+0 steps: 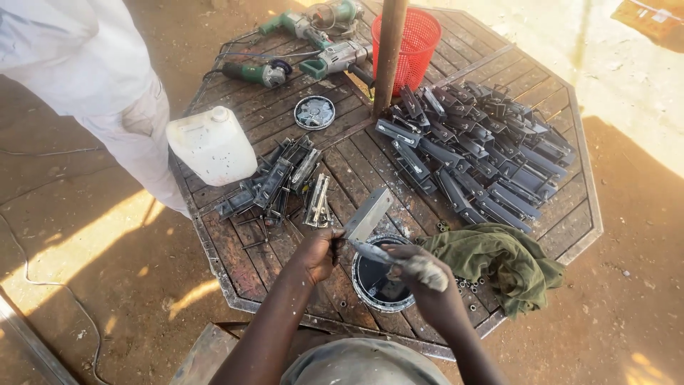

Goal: Applying a black coating to small metal components using a paintbrush on a workshop table.

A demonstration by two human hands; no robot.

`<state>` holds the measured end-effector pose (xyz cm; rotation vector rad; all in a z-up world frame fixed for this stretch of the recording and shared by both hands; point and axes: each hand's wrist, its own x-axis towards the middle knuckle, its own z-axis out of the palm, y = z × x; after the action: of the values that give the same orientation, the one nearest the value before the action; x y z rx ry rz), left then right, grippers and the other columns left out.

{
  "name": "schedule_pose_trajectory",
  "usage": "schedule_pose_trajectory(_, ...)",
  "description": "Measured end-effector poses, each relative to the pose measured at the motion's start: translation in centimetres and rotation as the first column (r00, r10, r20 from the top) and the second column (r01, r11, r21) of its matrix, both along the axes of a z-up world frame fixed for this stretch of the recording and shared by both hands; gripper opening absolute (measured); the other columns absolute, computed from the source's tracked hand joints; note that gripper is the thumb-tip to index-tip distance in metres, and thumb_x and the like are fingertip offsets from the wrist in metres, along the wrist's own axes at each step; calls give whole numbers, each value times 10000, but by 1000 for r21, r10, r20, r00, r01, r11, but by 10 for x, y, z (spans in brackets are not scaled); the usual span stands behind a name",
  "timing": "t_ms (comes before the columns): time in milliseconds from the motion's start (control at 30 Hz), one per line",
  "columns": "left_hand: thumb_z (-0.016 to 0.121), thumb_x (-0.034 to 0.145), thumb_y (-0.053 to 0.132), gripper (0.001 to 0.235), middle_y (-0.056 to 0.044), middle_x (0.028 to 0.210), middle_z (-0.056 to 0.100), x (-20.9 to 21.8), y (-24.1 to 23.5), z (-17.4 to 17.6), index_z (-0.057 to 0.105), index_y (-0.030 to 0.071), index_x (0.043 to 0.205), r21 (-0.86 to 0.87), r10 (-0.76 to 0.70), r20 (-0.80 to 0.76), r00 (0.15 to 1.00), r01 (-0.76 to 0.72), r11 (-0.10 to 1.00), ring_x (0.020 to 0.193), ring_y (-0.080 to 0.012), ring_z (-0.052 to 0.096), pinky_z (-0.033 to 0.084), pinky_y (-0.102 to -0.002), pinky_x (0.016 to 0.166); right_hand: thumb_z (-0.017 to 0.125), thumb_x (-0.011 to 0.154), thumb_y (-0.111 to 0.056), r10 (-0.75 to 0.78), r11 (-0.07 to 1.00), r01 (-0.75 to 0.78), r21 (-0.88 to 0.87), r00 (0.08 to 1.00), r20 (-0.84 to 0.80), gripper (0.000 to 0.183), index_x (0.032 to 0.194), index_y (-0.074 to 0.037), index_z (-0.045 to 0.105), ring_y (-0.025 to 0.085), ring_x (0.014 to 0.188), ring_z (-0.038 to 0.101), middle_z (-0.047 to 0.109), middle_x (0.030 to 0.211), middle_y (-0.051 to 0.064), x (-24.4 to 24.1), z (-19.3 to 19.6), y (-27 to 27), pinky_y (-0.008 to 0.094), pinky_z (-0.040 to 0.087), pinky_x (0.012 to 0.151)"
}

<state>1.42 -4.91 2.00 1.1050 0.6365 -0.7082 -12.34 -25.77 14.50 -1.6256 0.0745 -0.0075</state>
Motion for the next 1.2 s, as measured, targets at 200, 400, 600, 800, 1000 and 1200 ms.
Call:
schedule_pose_trajectory(200, 747, 785, 220, 129, 21, 670, 576, -21, 5, 37, 666, 126, 817, -56, -132, 27, 991, 133, 989, 603, -139, 543, 354, -283, 591, 688, 911, -95, -224, 968, 241, -72, 956, 192, 177, 1027, 6, 777, 206, 967, 655, 773, 1096, 186, 27, -15, -37, 439, 494, 934)
schedule_pose_trajectory(400, 743, 807, 207, 111, 13, 688, 575, -23, 2, 18, 662, 136, 833, -47, -165, 94, 982, 170, 984, 647, -127, 550, 345, -289, 627, 633, 968, -43, -364, 902, 403, -158, 903, 228, 198, 1133, 44, 699, 276, 1090, 634, 719, 1179, 226, 27, -17, -63, 475, 431, 1002)
schedule_pose_trajectory(600, 737, 819, 237, 131, 21, 661, 546, -14, -12, 5, 638, 153, 800, -136, -131, 129, 983, 148, 980, 619, -128, 518, 360, -302, 600, 702, 902, -9, -216, 926, 304, -224, 912, 348, 227, 1115, -79, 732, 349, 1135, 686, 740, 1200, 170, 16, -11, -11, 475, 485, 968)
schedule_pose_trajectory(800, 719, 829, 257, 147, 43, 645, 541, -11, 1, 17, 609, 168, 788, -147, -100, 121, 988, 118, 982, 603, -115, 517, 366, -294, 592, 696, 907, -50, -205, 977, 213, -26, 961, 185, 151, 1029, 6, 764, 269, 933, 713, 773, 1089, 197, 22, -7, -24, 481, 504, 933)
schedule_pose_trajectory(1000, 685, 869, 202, 103, 49, 667, 523, -19, -4, 33, 613, 141, 827, -190, -118, 152, 981, 146, 971, 634, -113, 522, 379, -289, 608, 616, 992, -74, -402, 899, 429, -88, 888, 222, 199, 1170, -9, 679, 334, 1138, 648, 698, 1209, 200, 48, -18, -63, 501, 396, 1039)
schedule_pose_trajectory(1200, 710, 880, 208, 116, 46, 683, 550, -17, -8, 46, 628, 147, 825, -189, -77, 196, 978, 115, 975, 638, -91, 539, 403, -265, 596, 597, 967, 21, -339, 897, 389, -210, 910, 241, 205, 1147, -11, 690, 326, 1014, 685, 743, 1013, 179, 35, 24, -9, 516, 450, 985)
